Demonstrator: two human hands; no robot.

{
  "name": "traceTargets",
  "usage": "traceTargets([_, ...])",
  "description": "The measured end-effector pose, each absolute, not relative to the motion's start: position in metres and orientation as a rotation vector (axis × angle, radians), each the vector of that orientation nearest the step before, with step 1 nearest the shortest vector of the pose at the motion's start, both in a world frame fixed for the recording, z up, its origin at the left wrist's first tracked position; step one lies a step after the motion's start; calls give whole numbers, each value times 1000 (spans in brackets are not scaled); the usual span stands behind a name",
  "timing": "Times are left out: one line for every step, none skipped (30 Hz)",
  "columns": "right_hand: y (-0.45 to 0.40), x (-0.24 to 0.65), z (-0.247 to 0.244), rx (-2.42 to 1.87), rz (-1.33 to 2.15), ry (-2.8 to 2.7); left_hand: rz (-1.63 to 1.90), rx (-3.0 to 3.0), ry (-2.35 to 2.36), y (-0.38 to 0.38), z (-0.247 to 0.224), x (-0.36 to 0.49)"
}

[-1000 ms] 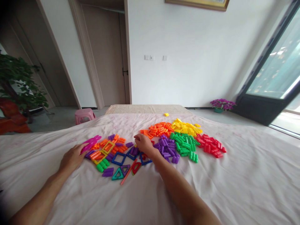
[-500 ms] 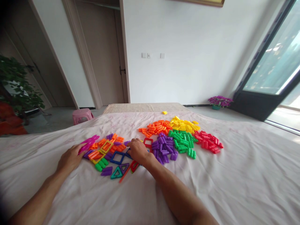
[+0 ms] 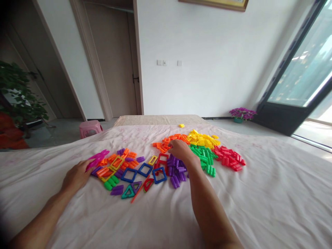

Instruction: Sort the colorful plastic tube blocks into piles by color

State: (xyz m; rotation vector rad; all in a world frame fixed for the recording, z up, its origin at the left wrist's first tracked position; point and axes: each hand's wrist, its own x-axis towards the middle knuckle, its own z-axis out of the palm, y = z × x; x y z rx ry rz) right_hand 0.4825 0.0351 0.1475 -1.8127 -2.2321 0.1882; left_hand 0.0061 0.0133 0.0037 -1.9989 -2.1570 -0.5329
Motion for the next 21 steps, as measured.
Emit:
traceTargets([34, 486, 150, -1865, 153, -2233, -532, -1999, -2158, 13, 4, 7])
traceTargets([32, 486, 152, -1906, 114, -2232, -532, -1998, -2159, 13, 5, 7])
traceTargets([31, 484, 153, -1925, 76, -2233, -533, -1997, -2159, 12, 5, 8])
traceTargets([29, 480, 153, -1919, 50, -2240, -535, -1994, -2158, 12, 6, 8])
traceTargets([28, 473, 151, -1890, 44, -2258, -536, -1992, -2157, 11, 6, 9])
traceTargets([27, 465, 148, -1839, 55, -2286, -537, -1989, -2157, 11, 6, 9])
traceTargets([27, 455, 143, -1773, 76, -2318, -536, -1989, -2160, 10, 7, 9])
traceTargets([27, 445, 136, -1701, 101, -2353, -534, -1988, -2164, 10, 7, 9])
traceTargets([28, 435, 128, -1625, 123, -2387, -529, -1988, -2170, 10, 6, 9])
traceTargets([29, 425, 119, -1553, 142, -2421, -524, -1989, -2176, 11, 6, 8])
traceTargets([30, 415, 110, -1483, 157, -2457, -520, -1991, -2178, 11, 6, 8])
traceTargets([32, 406, 100, -1413, 166, -2495, -518, -1993, -2175, 12, 5, 7])
traceTargets([33, 398, 91, -1353, 170, -2524, -520, -1997, -2168, 12, 5, 6])
traceTargets([35, 391, 82, -1297, 169, -2549, -524, -1999, -2161, 12, 4, 6])
traceTargets([36, 385, 75, -1251, 164, -2565, -529, -1998, -2154, 12, 4, 5])
traceTargets([37, 380, 69, -1221, 155, -2573, -535, -1997, -2151, 12, 4, 5])
traceTargets([38, 376, 65, -1205, 149, -2581, -539, -1994, -2150, 12, 4, 5])
traceTargets([39, 373, 62, -1201, 146, -2591, -543, -1991, -2151, 12, 4, 6])
traceTargets([39, 370, 60, -1211, 145, -2608, -546, -1990, -2152, 12, 5, 6])
traceTargets([40, 369, 59, -1231, 145, -2625, -548, -1991, -2152, 11, 5, 6])
traceTargets([40, 367, 59, -1255, 142, -2639, -549, -1992, -2153, 11, 6, 7])
